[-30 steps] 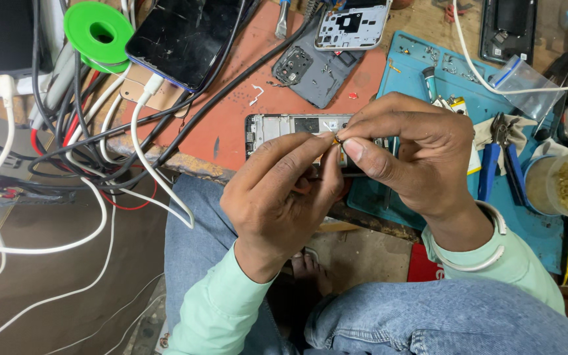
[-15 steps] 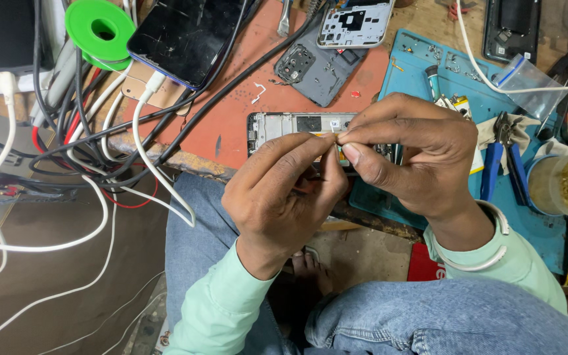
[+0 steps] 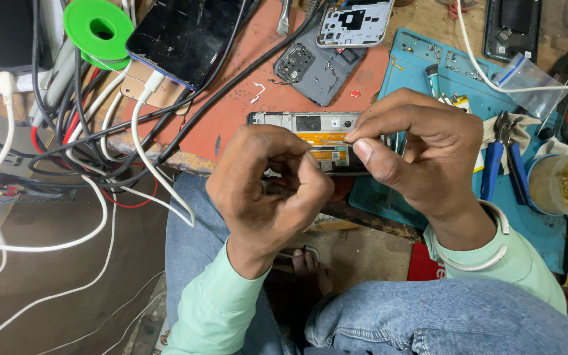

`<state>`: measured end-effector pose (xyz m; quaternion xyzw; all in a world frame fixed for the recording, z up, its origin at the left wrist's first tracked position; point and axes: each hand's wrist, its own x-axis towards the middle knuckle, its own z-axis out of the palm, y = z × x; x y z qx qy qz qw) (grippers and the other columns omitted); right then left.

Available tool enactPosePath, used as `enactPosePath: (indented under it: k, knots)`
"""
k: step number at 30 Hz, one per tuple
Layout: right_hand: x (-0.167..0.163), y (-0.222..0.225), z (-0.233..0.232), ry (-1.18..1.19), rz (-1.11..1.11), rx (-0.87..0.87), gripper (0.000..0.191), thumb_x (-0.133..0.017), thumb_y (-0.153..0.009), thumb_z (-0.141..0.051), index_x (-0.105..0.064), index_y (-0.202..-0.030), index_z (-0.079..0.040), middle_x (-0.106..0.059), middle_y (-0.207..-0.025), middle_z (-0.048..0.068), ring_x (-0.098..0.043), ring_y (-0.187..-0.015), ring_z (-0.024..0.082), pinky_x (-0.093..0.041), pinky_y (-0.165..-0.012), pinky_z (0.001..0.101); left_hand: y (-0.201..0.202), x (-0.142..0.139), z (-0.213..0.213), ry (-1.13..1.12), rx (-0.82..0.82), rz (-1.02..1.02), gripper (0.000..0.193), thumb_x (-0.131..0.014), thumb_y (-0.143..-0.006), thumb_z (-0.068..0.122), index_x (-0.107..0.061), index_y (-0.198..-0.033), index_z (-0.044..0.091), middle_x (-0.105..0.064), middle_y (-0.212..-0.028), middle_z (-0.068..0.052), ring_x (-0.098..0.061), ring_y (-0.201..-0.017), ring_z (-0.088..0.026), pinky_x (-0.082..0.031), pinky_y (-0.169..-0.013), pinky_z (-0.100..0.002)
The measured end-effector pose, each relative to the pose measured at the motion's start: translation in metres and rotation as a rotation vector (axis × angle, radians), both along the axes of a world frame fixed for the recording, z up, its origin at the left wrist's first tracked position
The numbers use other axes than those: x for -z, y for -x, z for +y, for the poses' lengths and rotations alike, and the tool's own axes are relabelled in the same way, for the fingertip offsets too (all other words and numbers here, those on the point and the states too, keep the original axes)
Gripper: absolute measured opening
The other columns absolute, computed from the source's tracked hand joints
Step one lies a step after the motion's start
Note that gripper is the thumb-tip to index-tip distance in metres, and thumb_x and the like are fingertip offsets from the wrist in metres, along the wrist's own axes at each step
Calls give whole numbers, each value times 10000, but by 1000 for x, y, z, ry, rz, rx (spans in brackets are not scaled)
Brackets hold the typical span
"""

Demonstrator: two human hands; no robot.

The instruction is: The person removes a small white adhesive strip from a plastic bag and applies it to the internal frame of a disassembled mobile phone. They then use tweezers to adjust internal components and place the adhesive strip into a specific slot within the phone's chassis.

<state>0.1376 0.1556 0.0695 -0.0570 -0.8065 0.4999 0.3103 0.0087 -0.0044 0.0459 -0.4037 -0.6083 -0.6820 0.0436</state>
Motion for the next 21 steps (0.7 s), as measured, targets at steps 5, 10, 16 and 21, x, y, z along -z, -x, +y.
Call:
enactPosePath:
  k: [5,10,16,21]
  knots:
    - [2,-1,0,111,22,3,217,-774,-1023,-168,-736,-1027,46,-711,-972,114,-662,-842,117,-521,-728,209,21,2,-12,-37,143,24,114,-645,-788,4,-582,-873,44,-566,-814,-49,-551,-659,-150,-438,-614,-254]
    - [2,-1,0,163,23,-16,220,-772,-1031,-172,-733,-1033,44,-709,-975,115,-663,-833,111,-534,-734,215,23,-6,-9,68,76,178,261,-812,-760,26,-565,-842,39,-575,-830,-79,-542,-675,-189,-427,-593,-302]
    - [2,1,0,122,15,-38,143,-751,-1022,-108,-735,-1025,35,-717,-977,117,-671,-873,125,-528,-773,229,20,-16,-2,67,56,387,349,-908,-856,73,-719,-1150,69,-651,-1023,-62,-631,-833,-179,-517,-652,-289]
    - [-3,3,-3,35,-35,-16,132,-731,-984,-95,-737,-997,36,-717,-959,124,-669,-857,132,-519,-753,227,17,-8,-1,60,54,343,301,-896,-915,50,-720,-1156,89,-651,-1042,-36,-659,-818,-144,-528,-663,-272]
